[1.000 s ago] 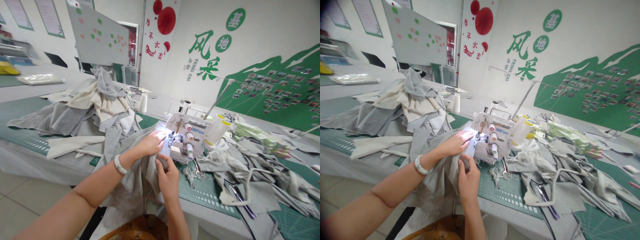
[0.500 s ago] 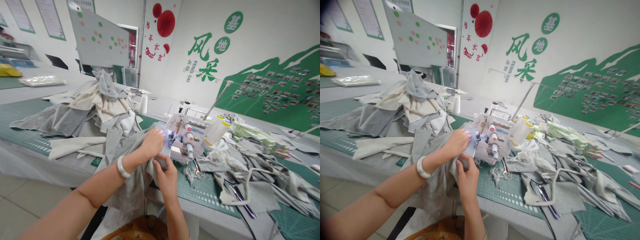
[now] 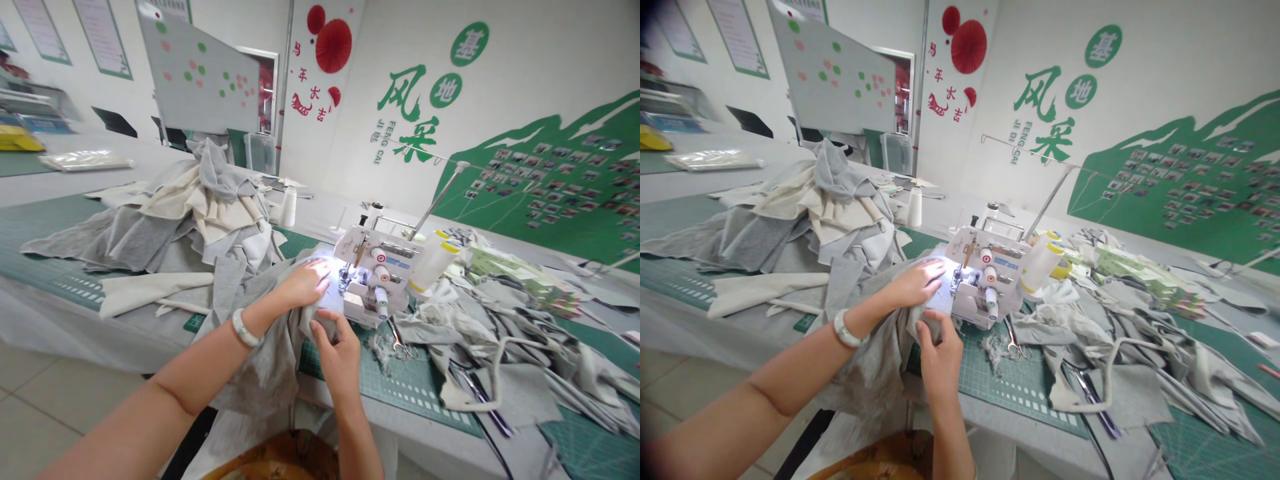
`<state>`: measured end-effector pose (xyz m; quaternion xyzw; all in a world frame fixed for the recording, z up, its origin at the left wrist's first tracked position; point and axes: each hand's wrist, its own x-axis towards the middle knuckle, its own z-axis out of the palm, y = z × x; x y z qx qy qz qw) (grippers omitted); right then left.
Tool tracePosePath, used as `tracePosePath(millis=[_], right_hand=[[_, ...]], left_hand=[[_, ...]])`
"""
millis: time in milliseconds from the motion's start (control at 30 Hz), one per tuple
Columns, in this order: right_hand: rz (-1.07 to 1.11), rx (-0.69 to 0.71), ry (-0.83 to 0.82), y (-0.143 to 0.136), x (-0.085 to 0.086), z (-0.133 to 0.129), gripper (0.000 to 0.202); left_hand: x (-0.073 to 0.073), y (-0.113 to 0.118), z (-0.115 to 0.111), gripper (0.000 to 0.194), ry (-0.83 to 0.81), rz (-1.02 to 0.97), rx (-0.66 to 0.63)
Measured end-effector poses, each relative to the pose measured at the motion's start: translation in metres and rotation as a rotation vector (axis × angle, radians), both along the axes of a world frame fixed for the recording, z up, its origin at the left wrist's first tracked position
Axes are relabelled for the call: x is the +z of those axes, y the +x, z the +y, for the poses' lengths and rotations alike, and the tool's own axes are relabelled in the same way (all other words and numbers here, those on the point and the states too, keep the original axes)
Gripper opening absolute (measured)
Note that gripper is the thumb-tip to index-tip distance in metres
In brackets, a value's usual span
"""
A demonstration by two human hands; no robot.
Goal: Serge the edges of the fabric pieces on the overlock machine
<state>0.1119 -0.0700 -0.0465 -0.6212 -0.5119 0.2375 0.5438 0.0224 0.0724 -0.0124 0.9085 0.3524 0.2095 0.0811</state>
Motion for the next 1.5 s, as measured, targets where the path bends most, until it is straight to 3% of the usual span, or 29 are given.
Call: tracePosePath(millis=[200,400,600,933,1100,1300,1500], right_hand=[[0.007,0.007,0.024,0.001,0.001,-0.001,0.020],[0.022,0.046,0.029,0.002,-0.002,0.001,0.019],[0.164,0.106,-0.001,-0.004,-0.006,0.006,0.025],[0.106,0.083,0.061,-0.009,-0.012,0.002,0.042],[-0.091,0.124,0.024,-0.010,-0.010,0.002,0.048],[-0.489,0.026,-0.087,-0.014,-0.001,0.006,0.052],[-0.681,0.018,-0.224,-0.018,0.001,0.008,0.054]], left_hand=[[0.008,0.000,-0.012,0.026,0.111,-0.037,0.052],[0.006,-0.004,-0.033,0.026,0.105,-0.060,-0.030],[-0.001,-0.003,-0.015,0.034,0.071,-0.030,-0.046],[0.003,-0.003,0.001,0.035,0.072,0.003,-0.115],[0.006,0.000,0.012,0.029,0.071,0.014,-0.088],[0.013,0.003,0.004,0.024,0.130,0.000,0.010],[0.012,-0.002,-0.007,0.030,0.055,-0.018,-0.131]])
